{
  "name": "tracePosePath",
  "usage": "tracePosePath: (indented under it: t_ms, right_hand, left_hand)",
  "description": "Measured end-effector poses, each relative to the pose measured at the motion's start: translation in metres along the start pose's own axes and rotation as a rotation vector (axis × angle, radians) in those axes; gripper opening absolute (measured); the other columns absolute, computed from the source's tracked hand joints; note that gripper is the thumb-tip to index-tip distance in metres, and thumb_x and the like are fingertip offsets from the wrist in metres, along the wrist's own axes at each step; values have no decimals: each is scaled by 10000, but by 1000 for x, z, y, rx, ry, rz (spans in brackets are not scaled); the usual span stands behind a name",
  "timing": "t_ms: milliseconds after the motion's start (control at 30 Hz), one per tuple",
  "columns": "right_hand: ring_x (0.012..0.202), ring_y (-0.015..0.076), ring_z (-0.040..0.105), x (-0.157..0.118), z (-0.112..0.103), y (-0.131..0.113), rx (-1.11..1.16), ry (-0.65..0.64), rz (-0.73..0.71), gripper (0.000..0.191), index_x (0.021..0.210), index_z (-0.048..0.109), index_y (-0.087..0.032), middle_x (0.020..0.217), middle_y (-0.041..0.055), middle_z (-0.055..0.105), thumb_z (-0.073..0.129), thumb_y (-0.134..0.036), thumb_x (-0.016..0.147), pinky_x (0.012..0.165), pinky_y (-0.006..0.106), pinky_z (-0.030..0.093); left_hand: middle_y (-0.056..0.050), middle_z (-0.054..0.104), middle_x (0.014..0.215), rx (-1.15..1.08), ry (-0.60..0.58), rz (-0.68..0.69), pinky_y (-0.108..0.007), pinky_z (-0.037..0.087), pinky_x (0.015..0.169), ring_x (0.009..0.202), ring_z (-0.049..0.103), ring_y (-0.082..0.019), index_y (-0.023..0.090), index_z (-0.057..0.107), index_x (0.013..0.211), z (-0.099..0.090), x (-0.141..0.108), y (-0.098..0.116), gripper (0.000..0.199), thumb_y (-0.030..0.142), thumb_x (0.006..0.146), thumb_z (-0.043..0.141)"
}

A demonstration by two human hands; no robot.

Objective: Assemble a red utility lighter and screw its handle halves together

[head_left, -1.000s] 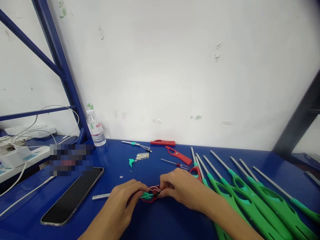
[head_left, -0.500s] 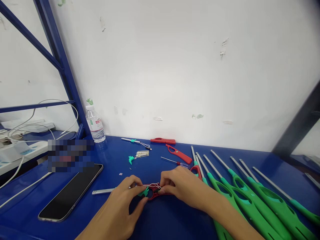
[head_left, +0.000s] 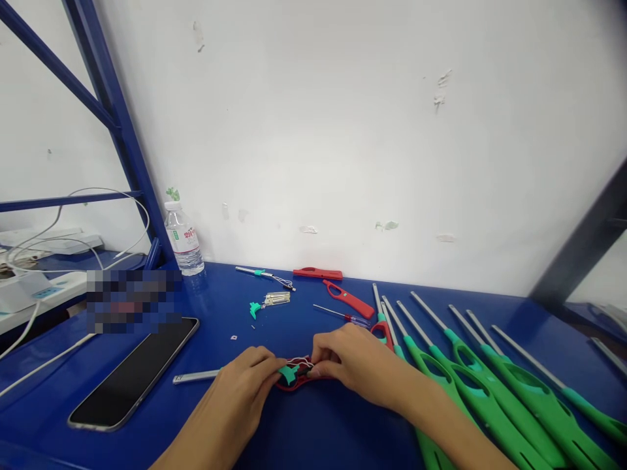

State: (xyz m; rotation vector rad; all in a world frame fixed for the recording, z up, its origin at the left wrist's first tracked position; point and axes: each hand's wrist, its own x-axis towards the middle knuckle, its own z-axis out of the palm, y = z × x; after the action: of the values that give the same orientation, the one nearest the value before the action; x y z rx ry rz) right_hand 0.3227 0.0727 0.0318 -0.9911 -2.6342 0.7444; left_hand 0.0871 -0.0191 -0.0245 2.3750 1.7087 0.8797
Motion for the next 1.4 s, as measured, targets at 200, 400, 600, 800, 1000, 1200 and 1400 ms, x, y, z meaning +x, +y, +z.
tracePosePath:
  t_ms: [200,400,600,800,1000,1200,1400]
  right_hand:
    - [765,162,701,-1,0,-2,-13,-8,0,110,863,743,-254,811,-45,795,802,-272,954,642,257,354]
    - [767,167,709,-1,3,0,-17,-6,-8,106,875,746,-259,813,-45,798,798,-285,963,653,258,370]
    - [768,169,713,0,2,0,-17,0,-26,109,874,747,-259,814,-45,798,810,-291,957,663,263,379]
    - [799,170,728,0,6,0,14,14,-50,97,881,755,-259,831,-42,809,805,-288,960,676,249,401]
    - [787,171,743,0,7,0,69,3,-50,47,904,796,-255,844,-27,825,814,-266,945,678,242,438]
    - [742,159,730,-2,-3,-3,111,-33,-24,72,933,836,-255,815,-28,819,805,-190,932,641,243,432]
    - [752,167,731,-2,-3,-4,135,-36,-19,72,913,813,-253,829,-27,823,792,-193,946,648,245,429]
  left_hand:
    - [-7,719,935,20,9,-33,-277,530,709,831,709,-186,315,818,1063,-3,2,7,312,175,1020,543]
    - [-6,736,944,-1,4,-65,-282,531,751,855,718,-183,313,817,1101,-2,2,2,311,203,1042,532]
    - [-22,756,988,-31,-9,-104,-303,542,797,886,727,-191,269,809,1089,-4,3,4,321,227,1065,491]
    - [-10,766,972,-64,-35,-111,-282,537,777,875,737,-178,277,804,1074,-7,5,9,295,229,1051,514]
    - [-4,761,955,-59,-59,-115,-288,526,756,864,733,-182,286,810,1059,-5,5,11,295,209,1036,526]
    - [-11,745,961,-39,-45,-113,-305,528,768,864,719,-191,276,793,1044,-3,5,12,296,230,1055,501]
    - [-9,746,953,-15,2,-102,-315,515,751,863,712,-203,270,768,994,-1,3,11,268,237,1047,507]
